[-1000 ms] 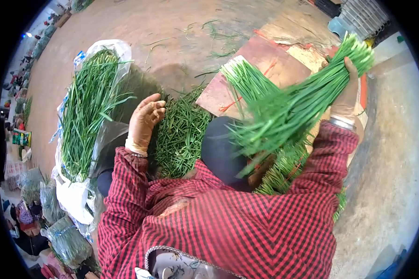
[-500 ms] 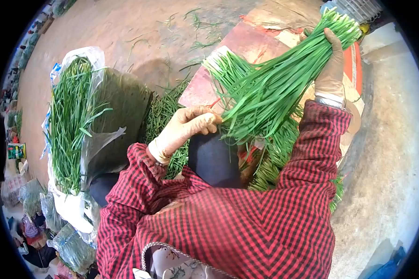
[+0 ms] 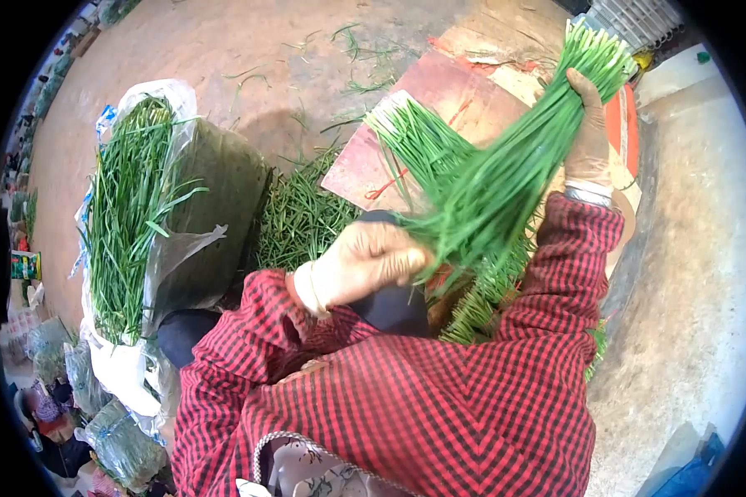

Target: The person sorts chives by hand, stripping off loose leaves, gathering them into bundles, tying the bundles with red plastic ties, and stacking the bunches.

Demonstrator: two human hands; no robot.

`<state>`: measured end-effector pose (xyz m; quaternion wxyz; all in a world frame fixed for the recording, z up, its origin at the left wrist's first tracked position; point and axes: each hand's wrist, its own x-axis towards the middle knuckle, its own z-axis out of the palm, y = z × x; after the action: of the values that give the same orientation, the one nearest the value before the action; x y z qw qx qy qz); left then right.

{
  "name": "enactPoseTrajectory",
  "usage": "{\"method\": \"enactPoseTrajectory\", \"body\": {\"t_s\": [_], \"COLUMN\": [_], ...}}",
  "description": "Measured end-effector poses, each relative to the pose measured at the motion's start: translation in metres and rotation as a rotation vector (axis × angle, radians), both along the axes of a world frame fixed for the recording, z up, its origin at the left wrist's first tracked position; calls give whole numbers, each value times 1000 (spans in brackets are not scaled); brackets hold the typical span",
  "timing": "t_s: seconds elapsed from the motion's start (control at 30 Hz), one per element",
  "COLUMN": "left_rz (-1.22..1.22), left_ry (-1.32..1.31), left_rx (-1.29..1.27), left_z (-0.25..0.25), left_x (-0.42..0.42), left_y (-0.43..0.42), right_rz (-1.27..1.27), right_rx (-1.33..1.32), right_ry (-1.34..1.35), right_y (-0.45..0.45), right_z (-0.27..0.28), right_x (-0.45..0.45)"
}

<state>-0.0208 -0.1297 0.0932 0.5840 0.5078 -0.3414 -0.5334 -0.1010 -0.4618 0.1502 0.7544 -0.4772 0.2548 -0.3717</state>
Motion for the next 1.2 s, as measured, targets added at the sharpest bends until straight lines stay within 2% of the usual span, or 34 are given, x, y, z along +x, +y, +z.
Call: {"method": "enactPoseTrajectory", "body": {"t_s": [0.07,0.13,0.2,0.23,0.27,0.33,0.37,0.4,0.47,0.5,0.57,0.6,0.63,0.67,0.7,0.77,0.83,0.93,1.0,1.07,1.1,1.13,1.2], "left_rz": [-96,-227,-2,101,205,420,412,410,334,336,316,296,307,318,322,369,481,685,928,1182,1323,1461,1706], "left_ry": [-316,-586,-401,-237,-68,-93,-155,-168,-283,-265,-222,-181,-213,-138,-213,-295,-122,-120,-111,-187,-204,-218,-289], "left_rx": [-253,-260,-157,35,225,150,159,199,298,238,283,306,293,282,317,363,302,298,245,151,111,63,45], "left_z": [4,9,-13,-16,-20,-51,-75,-91,-94,-97,-109,-105,-108,-109,-110,-105,-89,-47,-24,-14,-11,-9,-10], "left_x": [-1,13,26,40,55,77,87,92,92,89,86,85,87,86,89,95,94,91,83,76,72,68,62], "left_y": [10,19,32,36,37,30,27,23,14,11,11,15,20,30,42,66,103,166,213,270,294,318,359], "right_rz": [-56,3,182,225,225,434,566,586,557,433,437,325,332,328,318,460,546,508,451,605,486,421,350], "right_rx": [-73,-54,-249,-299,-298,-659,-740,-884,-1030,-1319,-1228,-1287,-1297,-1291,-1289,-1117,-1049,-1020,-1381,-1050,-1205,-1380,-1511], "right_ry": [146,190,455,593,593,700,802,1023,972,1318,1407,1400,1385,1319,1248,1140,976,782,1046,1142,1285,1237,793], "right_y": [0,-2,-7,-8,-2,17,9,27,28,41,72,79,77,72,66,56,56,53,54,72,78,98,127], "right_z": [10,25,32,35,32,17,-3,-1,-69,-101,-141,-157,-162,-167,-169,-155,-143,-151,-167,-135,-130,-107,-87], "right_x": [-10,-19,-20,-17,-9,17,32,51,79,92,104,106,108,101,96,95,92,88,85,97,109,121,155]}}
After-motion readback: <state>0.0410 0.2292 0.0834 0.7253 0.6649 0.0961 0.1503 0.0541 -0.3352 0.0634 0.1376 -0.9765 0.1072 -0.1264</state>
